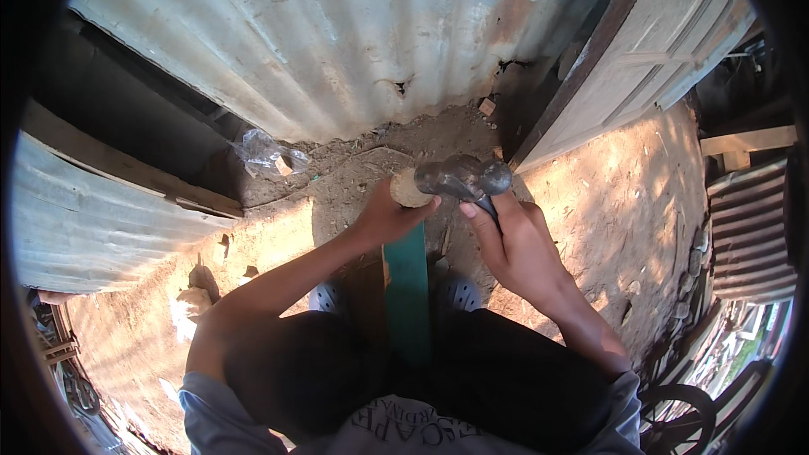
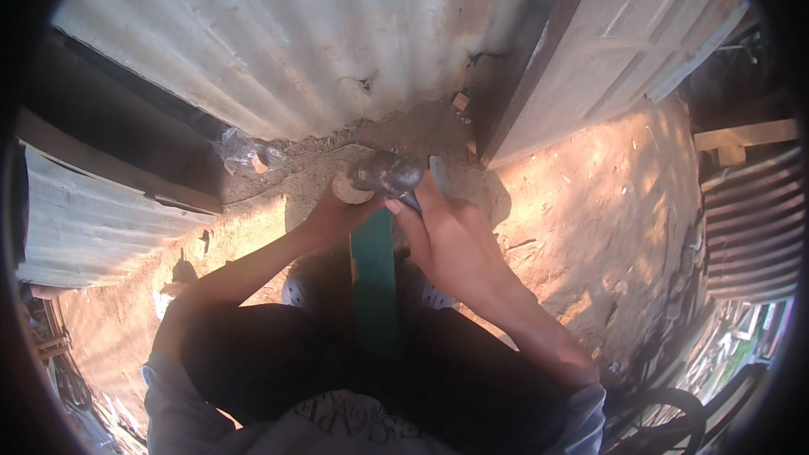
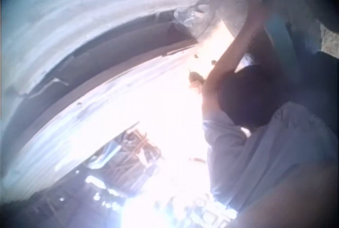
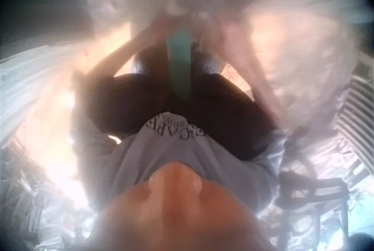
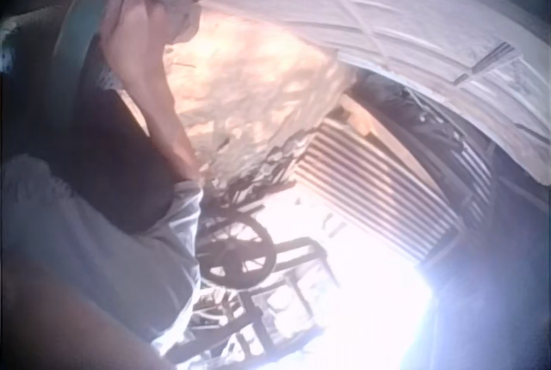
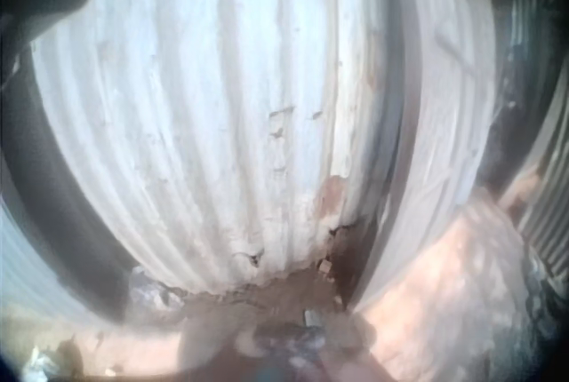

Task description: The person uses a hammer and chisel to carve a small cylindrical wooden piece resting on a green board. They repeatedly strike the chisel to shape the wood, occasionally adjusting the piece's position.

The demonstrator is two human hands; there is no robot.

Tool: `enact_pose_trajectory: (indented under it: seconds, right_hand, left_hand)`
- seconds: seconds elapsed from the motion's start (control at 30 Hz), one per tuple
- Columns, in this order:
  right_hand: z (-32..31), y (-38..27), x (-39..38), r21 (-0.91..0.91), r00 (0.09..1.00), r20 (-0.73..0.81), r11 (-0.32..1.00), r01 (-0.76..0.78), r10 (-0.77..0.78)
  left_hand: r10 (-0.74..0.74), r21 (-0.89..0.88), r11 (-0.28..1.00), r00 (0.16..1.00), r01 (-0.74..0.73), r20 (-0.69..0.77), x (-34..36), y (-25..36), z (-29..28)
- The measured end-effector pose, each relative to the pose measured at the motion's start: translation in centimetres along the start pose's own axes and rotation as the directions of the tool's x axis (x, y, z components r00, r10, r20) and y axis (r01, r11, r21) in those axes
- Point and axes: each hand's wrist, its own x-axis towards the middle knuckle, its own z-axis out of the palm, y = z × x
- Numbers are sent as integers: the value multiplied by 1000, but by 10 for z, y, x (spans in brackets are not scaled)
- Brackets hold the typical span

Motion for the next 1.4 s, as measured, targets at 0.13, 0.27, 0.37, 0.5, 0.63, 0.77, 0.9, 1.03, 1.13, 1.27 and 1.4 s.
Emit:
enact_pose_trajectory:
  seconds: [0.13, 0.27, 0.37, 0.5, 0.63, 0.77, 0.9, 1.03, 1.13, 1.27, 1.4]
  right_hand:
    - [-7, -6, 2, -18, 1000, -28, 1000, -5, 4]
    - [-6, -3, 2, -32, 999, -37, 999, 1, -2]
    - [-6, -1, 0, -43, 1000, -27, 999, -3, 1]
    - [-7, -5, 1, -16, 999, -43, 1000, 5, -5]
    - [-10, -7, 0, -14, 999, -35, 1000, -20, 19]
    - [-11, -7, 0, 0, 1000, -29, 1000, -8, 8]
    - [-12, -8, 0, -3, 1000, -26, 1000, -15, 15]
    - [-11, -8, 1, 0, 1000, -25, 1000, -9, 9]
    - [-11, -6, 0, 0, 1000, -26, 1000, -1, 1]
    - [-11, -8, 0, 4, 1000, -22, 1000, -6, 6]
    - [-11, -8, 0, 1, 1000, -18, 1000, -13, 14]
  left_hand:
    - [43, 45, 998, 999, -42, -10, 5, -9, 2]
    - [47, -6, 999, 999, -47, -2, 6, -8, 8]
    - [20, -32, 999, 1000, -20, 6, 5, -3, 8]
    - [20, -43, 999, 1000, -20, -2, 4, -3, 9]
    - [6, -33, 999, 1000, -5, 19, 6, -5, 7]
    - [-1, 5, 1000, 1000, 1, 1, 5, -2, 8]
    - [8, -8, 1000, 1000, -8, 2, 5, -1, 8]
    - [54, 12, 998, 999, -54, -2, 7, -7, 6]
    - [75, -22, 997, 997, -75, -7, 10, -5, 5]
    - [61, 13, 998, 998, -61, -7, 8, -8, 4]
    - [68, -11, 998, 997, -68, -32, 8, -12, 7]
